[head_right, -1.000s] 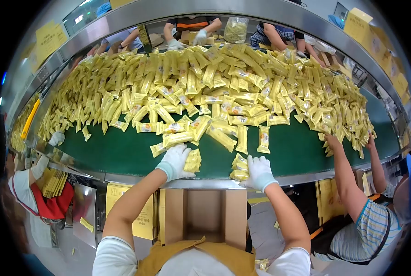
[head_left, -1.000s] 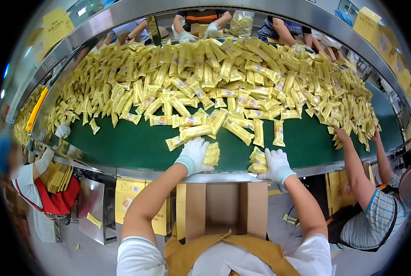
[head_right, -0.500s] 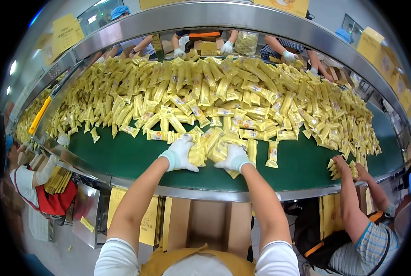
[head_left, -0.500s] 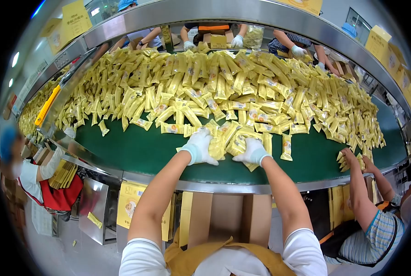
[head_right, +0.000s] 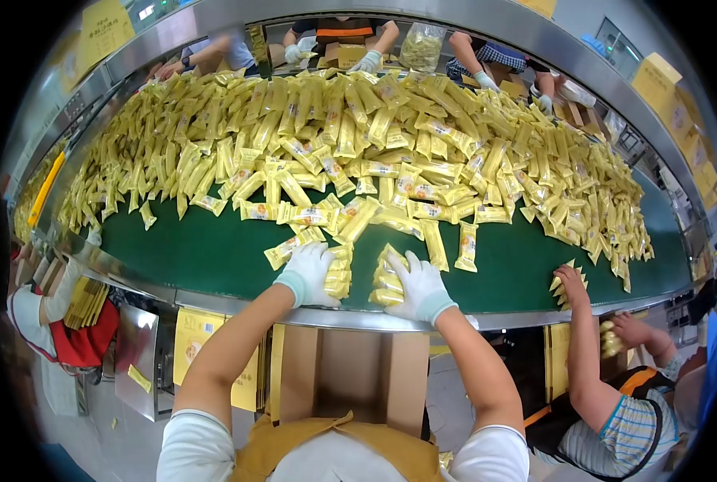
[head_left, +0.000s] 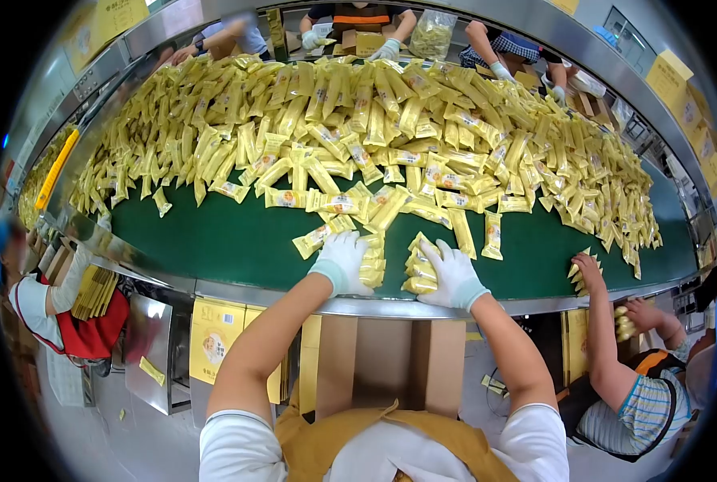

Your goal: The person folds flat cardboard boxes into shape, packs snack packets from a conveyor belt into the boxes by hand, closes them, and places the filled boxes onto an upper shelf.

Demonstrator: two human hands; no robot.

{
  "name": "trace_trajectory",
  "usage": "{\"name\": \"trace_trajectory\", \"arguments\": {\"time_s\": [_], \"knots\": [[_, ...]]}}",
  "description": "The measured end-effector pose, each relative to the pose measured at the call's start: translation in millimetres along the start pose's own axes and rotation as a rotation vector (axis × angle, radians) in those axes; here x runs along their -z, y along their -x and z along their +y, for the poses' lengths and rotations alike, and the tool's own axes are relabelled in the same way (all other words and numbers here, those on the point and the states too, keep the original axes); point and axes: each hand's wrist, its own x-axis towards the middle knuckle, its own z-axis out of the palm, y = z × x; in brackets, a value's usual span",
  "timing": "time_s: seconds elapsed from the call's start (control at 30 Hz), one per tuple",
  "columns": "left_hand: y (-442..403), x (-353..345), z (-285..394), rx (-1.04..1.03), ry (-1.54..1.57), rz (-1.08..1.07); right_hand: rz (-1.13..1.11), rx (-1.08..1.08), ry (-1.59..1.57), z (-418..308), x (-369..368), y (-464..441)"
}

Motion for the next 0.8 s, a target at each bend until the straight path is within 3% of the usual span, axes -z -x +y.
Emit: {"name": "trace_trajectory", "arguments": {"time_s": [0.13, 0.2, 0.23, 0.33, 0.4, 0.43, 0.47, 0.5, 0.6, 0.63, 0.67, 0.7, 0.8], "knots": [[2, 11, 1, 0.045, 0.114, -0.133, -0.16, -0.15, -0.066, -10, 17, -10], [17, 11, -2, 0.011, 0.169, -0.007, -0.077, -0.198, -0.225, -8, 29, -8], [26, 9, -5, -0.004, 0.194, 0.057, 0.079, -0.222, -0.319, -11, 38, 2], [47, -3, -20, 0.085, 0.432, 0.313, 0.398, 0.028, -0.862, -14, 61, 33], [57, -12, -37, 0.124, 0.598, 0.491, 0.165, 0.103, -1.212, -55, 118, 63], [62, -14, -44, 0.158, 0.757, 0.537, 0.089, 0.344, -0.829, -63, 144, 65], [64, -17, -51, 0.188, 0.919, 0.579, 0.02, 0.373, -0.454, -76, 154, 75], [66, -10, -52, 0.059, 1.113, 0.651, -0.147, 0.37, -0.354, -95, 159, 80], [102, 44, -18, 0.02, 1.532, 0.501, -0.344, 0.487, 0.173, -141, 114, 90], [110, 52, -8, -0.184, 1.455, 0.554, -0.459, 0.495, 0.207, -156, 102, 85], [109, 56, 1, -0.218, 1.646, 0.425, -0.52, 0.499, 0.274, -170, 82, 81], [115, 43, 4, -0.257, 1.613, 0.318, -0.531, 0.508, 0.265, -178, 67, 78], [133, 67, 44, -0.485, 1.322, 0.271, -0.698, 0.466, 0.159, -191, 55, 70]]}}
